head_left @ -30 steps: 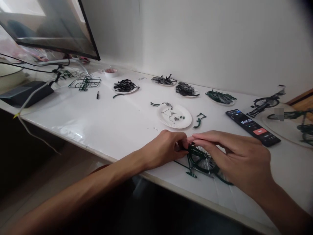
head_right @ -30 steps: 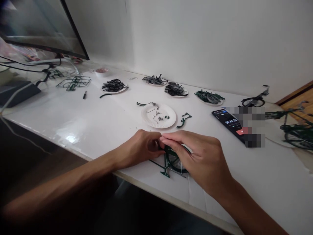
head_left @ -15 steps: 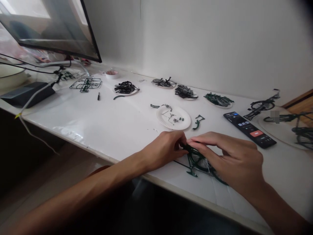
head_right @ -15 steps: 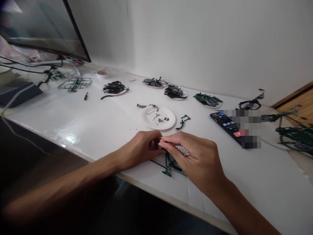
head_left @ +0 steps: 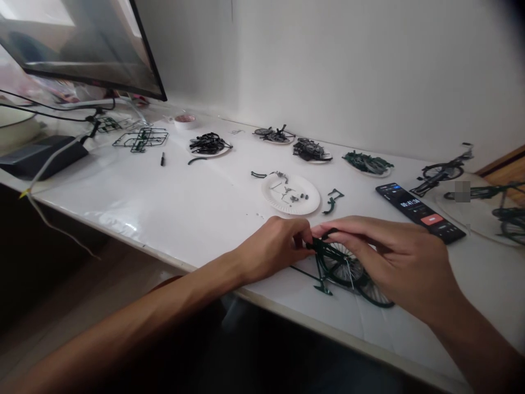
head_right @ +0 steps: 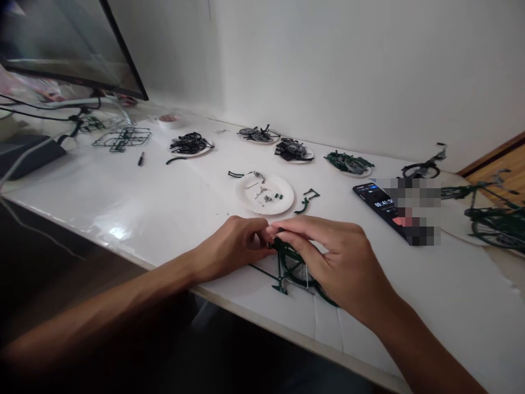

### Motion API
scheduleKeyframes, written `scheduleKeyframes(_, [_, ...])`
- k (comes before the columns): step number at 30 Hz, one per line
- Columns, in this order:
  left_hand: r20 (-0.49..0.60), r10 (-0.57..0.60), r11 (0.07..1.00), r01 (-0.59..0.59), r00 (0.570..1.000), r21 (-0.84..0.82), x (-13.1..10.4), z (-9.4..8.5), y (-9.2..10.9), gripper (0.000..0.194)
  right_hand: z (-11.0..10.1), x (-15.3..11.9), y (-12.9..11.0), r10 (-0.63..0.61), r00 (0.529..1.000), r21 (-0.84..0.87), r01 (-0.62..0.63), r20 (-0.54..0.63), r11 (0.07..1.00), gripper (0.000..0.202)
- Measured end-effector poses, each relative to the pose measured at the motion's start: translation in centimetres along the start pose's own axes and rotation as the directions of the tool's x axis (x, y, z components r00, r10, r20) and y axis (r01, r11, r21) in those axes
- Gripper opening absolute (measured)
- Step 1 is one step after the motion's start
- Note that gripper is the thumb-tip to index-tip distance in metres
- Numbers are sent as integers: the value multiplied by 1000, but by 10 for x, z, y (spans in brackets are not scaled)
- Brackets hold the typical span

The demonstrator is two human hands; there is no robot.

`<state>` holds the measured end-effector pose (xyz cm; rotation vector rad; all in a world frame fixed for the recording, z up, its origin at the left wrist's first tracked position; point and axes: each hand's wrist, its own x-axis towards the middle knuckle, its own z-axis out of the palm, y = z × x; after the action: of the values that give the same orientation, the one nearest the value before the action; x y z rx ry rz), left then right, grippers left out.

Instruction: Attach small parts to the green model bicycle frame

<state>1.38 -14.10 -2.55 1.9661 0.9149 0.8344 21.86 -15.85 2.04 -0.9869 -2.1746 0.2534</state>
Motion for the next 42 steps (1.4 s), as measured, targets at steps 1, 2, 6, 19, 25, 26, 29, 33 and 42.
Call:
scheduleKeyframes(1, [0, -3, 1000, 3, 1000, 2, 0, 0, 0, 11, 0, 0, 0, -7, 1000, -15, 6, -16, 1000, 19])
scheduleKeyframes(2, [2, -8, 1000, 8, 1000, 2, 0, 0, 1, 10, 0, -1, -1, -16, 999, -31, 15, -29, 999, 19])
scheduleKeyframes(6, [25, -37, 999, 37, 999, 11, 0, 0, 1, 8, 1, -3, -4, -55, 998, -78, 52, -37, 996, 14])
scheduleKeyframes(19, [14, -74, 997, 74, 997, 12, 1, 1, 6, 4, 11, -7, 0, -161, 970, -130, 138, -181, 982, 15])
scheduleKeyframes(25, [6, -66, 998, 66, 998, -9, 1, 0, 7, 6, 9, -7, 3, -141, 978, -103, 126, -155, 987, 30])
scheduleKeyframes(26, [10, -60, 998, 60, 998, -13, 1, 1, 6, 7, 8, -7, 3, -134, 984, -57, 128, -118, 990, 32])
scheduleKeyframes(29, [13, -31, 999, 31, 999, -14, 1, 1, 4, 9, 4, -6, 5, -74, 997, 52, 75, -17, 996, 31])
scheduleKeyframes(33, [-4, -21, 1000, 21, 1000, -21, 1, 1, 3, 10, -1, -3, 6, 40, 999, 47, -41, 15, 998, 22])
scheduleKeyframes(42, [34, -62, 998, 63, 997, -11, 0, 1, 6, 7, -5, 0, 2, -45, 998, 52, 43, 32, 998, 12])
